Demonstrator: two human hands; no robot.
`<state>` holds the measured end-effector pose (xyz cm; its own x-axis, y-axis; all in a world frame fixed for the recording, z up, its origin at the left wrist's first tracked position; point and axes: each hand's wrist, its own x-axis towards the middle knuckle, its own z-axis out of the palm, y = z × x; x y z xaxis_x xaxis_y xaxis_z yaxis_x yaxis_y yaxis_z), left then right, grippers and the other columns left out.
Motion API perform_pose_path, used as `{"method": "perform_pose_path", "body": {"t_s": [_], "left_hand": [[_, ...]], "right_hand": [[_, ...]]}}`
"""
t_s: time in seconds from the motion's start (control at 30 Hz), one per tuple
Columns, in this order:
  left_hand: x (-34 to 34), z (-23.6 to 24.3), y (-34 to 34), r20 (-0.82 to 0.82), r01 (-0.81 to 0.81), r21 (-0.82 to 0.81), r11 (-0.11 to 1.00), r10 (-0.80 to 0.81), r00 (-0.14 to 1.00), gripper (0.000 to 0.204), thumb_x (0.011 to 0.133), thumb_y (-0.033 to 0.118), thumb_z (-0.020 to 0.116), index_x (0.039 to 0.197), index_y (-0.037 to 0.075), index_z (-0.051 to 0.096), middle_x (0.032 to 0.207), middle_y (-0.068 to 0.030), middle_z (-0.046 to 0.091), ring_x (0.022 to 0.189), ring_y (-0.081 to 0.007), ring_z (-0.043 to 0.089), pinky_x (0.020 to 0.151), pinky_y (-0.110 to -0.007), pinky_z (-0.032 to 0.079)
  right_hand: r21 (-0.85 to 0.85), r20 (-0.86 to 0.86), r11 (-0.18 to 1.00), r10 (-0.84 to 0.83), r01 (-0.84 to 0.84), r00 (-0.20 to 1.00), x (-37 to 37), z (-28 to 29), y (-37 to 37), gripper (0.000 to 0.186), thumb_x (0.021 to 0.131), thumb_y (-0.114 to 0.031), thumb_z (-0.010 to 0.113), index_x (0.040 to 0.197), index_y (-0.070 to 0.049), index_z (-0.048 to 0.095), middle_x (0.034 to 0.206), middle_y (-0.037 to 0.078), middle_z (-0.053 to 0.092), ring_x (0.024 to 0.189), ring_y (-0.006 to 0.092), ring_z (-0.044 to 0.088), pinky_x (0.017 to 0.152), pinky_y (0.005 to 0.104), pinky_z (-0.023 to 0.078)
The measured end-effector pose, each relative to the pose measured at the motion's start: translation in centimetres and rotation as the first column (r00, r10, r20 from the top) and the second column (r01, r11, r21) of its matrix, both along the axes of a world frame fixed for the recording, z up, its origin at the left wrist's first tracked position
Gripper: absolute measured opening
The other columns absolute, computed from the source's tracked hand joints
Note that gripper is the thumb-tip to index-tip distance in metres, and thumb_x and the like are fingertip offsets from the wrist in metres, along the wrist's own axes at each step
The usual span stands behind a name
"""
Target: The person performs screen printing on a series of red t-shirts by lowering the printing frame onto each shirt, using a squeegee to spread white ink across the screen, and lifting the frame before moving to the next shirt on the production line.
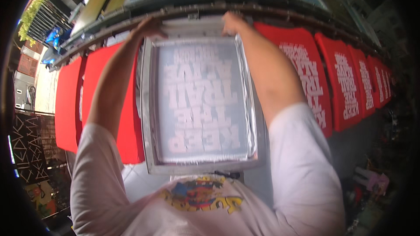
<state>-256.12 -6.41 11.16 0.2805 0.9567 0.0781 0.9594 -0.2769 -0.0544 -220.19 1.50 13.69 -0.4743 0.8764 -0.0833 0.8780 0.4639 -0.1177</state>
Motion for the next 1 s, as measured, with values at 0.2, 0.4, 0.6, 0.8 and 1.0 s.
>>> {"method": "perform_pose_path", "body": {"t_s": [0.2, 0.4, 0.6, 0.8, 1.0], "left_hand": [[3.9, 4.5, -14.6, 0.203, 0.023, -0.077, 0.997, -0.006, 0.979, 0.047, 0.069, 0.042, 0.088, 0.098, 0.007, 0.078, 0.085, -0.0120, 0.077, 0.074, -0.0282, 0.074, 0.070, -0.041, 0.060], [9.8, -0.5, -44.0, 0.381, 0.012, 0.085, 0.996, -0.043, 0.923, 0.034, 0.061, 0.009, 0.079, 0.094, 0.015, 0.075, 0.093, -0.0011, 0.070, 0.088, -0.0221, 0.063, 0.073, -0.036, 0.052], [13.8, -4.6, -55.4, 0.456, -0.103, 0.113, 0.988, 0.041, 0.889, 0.051, 0.057, 0.008, 0.077, 0.107, 0.018, 0.073, 0.105, 0.0014, 0.068, 0.094, -0.0249, 0.060, 0.083, -0.041, 0.044], [13.3, -5.0, -55.8, 0.538, -0.014, 0.121, 0.993, -0.054, 0.841, 0.055, 0.058, 0.026, 0.091, 0.110, 0.015, 0.073, 0.105, -0.0040, 0.065, 0.095, -0.0263, 0.059, 0.084, -0.042, 0.045], [11.4, -3.8, -56.6, 0.729, -0.594, 0.032, 0.804, 0.387, 0.564, 0.050, 0.086, 0.045, 0.079, 0.112, 0.003, 0.073, 0.103, -0.0139, 0.065, 0.094, -0.0288, 0.061, 0.083, -0.040, 0.049]], "right_hand": [[0.037, -0.125, 0.993, 0.116, -0.113, 0.985, 6.5, 0.8, -15.6, 0.047, 0.074, -0.029, 0.087, 0.110, -0.003, 0.072, 0.113, 0.018, 0.074, 0.111, 0.0315, 0.068, 0.101, 0.0446, 0.045], [0.284, -0.267, 0.944, 0.245, -0.167, 0.932, 12.6, -3.5, -43.8, 0.025, 0.074, -0.003, 0.074, 0.098, -0.010, 0.075, 0.095, 0.005, 0.068, 0.096, 0.0237, 0.064, 0.091, 0.0453, 0.043], [0.356, -0.310, 0.934, 0.151, -0.033, 0.939, 13.4, -6.7, -55.6, 0.046, 0.066, 0.005, 0.062, 0.107, -0.007, 0.076, 0.100, 0.003, 0.068, 0.096, 0.0246, 0.063, 0.090, 0.0441, 0.041], [0.311, -0.340, 0.938, 0.263, -0.157, 0.903, 14.7, -8.0, -55.9, 0.055, 0.067, -0.006, 0.064, 0.122, -0.006, 0.070, 0.112, 0.012, 0.064, 0.101, 0.0300, 0.061, 0.096, 0.0477, 0.043], [0.294, -0.541, 0.952, 0.092, 0.085, 0.836, 16.6, -6.0, -55.4, 0.056, 0.086, -0.032, 0.064, 0.132, 0.000, 0.062, 0.118, 0.020, 0.061, 0.106, 0.0357, 0.061, 0.100, 0.0502, 0.044]]}}
